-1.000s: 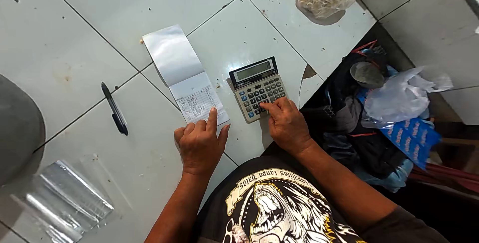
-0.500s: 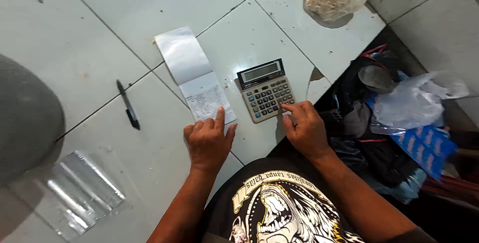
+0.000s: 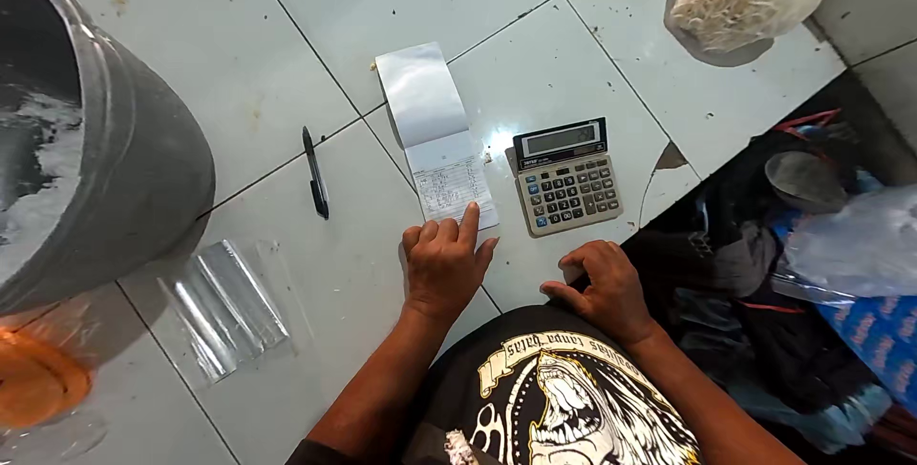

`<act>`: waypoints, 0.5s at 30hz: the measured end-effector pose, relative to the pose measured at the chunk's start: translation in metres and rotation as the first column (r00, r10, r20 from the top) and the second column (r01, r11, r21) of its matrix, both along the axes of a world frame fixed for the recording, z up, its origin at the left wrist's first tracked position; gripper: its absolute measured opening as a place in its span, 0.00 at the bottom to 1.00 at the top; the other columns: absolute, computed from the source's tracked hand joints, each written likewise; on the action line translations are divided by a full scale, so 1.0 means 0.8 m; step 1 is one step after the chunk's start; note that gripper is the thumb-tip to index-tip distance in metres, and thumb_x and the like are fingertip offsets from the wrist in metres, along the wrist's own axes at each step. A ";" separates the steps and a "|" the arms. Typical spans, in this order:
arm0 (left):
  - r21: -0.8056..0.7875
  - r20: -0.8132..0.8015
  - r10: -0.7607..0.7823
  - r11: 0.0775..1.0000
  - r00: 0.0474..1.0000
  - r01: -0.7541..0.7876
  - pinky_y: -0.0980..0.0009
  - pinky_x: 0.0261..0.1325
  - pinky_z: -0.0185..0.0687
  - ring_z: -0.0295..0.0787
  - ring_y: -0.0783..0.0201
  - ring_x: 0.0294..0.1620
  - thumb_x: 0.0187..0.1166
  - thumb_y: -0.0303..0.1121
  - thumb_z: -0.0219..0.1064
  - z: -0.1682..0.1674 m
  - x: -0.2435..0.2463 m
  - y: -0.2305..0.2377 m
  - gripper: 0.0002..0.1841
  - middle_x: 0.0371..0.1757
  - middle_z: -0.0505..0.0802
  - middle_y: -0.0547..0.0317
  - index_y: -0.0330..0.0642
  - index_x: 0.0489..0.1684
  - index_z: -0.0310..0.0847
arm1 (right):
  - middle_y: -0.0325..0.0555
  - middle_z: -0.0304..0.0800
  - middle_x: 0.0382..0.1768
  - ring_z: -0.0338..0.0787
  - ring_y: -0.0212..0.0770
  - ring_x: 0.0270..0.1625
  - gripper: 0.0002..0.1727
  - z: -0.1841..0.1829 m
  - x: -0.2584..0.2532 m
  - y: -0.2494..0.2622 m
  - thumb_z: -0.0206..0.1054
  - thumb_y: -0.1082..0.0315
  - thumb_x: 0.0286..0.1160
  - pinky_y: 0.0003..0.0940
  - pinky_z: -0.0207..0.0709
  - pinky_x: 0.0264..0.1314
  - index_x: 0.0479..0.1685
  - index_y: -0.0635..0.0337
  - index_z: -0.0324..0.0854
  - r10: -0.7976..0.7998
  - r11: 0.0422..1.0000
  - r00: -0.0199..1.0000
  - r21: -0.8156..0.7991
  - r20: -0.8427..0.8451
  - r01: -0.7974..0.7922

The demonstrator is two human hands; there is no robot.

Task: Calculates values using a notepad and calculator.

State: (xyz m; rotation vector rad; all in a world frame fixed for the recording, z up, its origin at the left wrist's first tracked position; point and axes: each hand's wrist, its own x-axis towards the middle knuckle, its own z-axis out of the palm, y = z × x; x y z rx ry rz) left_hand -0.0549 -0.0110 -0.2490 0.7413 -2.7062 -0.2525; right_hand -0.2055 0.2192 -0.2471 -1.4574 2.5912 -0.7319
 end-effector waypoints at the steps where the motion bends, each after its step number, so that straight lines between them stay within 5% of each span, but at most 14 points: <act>1: -0.001 -0.007 0.000 1.000 1.000 0.000 0.54 0.51 0.69 0.78 0.56 0.32 0.81 0.60 0.62 -0.001 0.001 0.001 0.30 0.27 0.85 0.60 0.53 0.75 0.84 | 0.42 0.90 0.40 0.87 0.42 0.46 0.31 0.000 0.000 0.000 0.70 0.29 0.68 0.39 0.81 0.51 0.41 0.51 0.88 -0.001 1.000 1.000 -0.003 -0.002 0.001; 15: -0.026 0.004 -0.004 1.000 1.000 0.004 0.52 0.53 0.69 0.77 0.55 0.33 0.81 0.62 0.60 -0.003 0.000 0.003 0.31 0.28 0.84 0.59 0.56 0.77 0.82 | 0.42 0.89 0.40 0.87 0.43 0.47 0.32 -0.002 0.000 0.003 0.68 0.28 0.69 0.40 0.82 0.50 0.41 0.51 0.88 -0.019 1.000 1.000 -0.005 0.005 0.019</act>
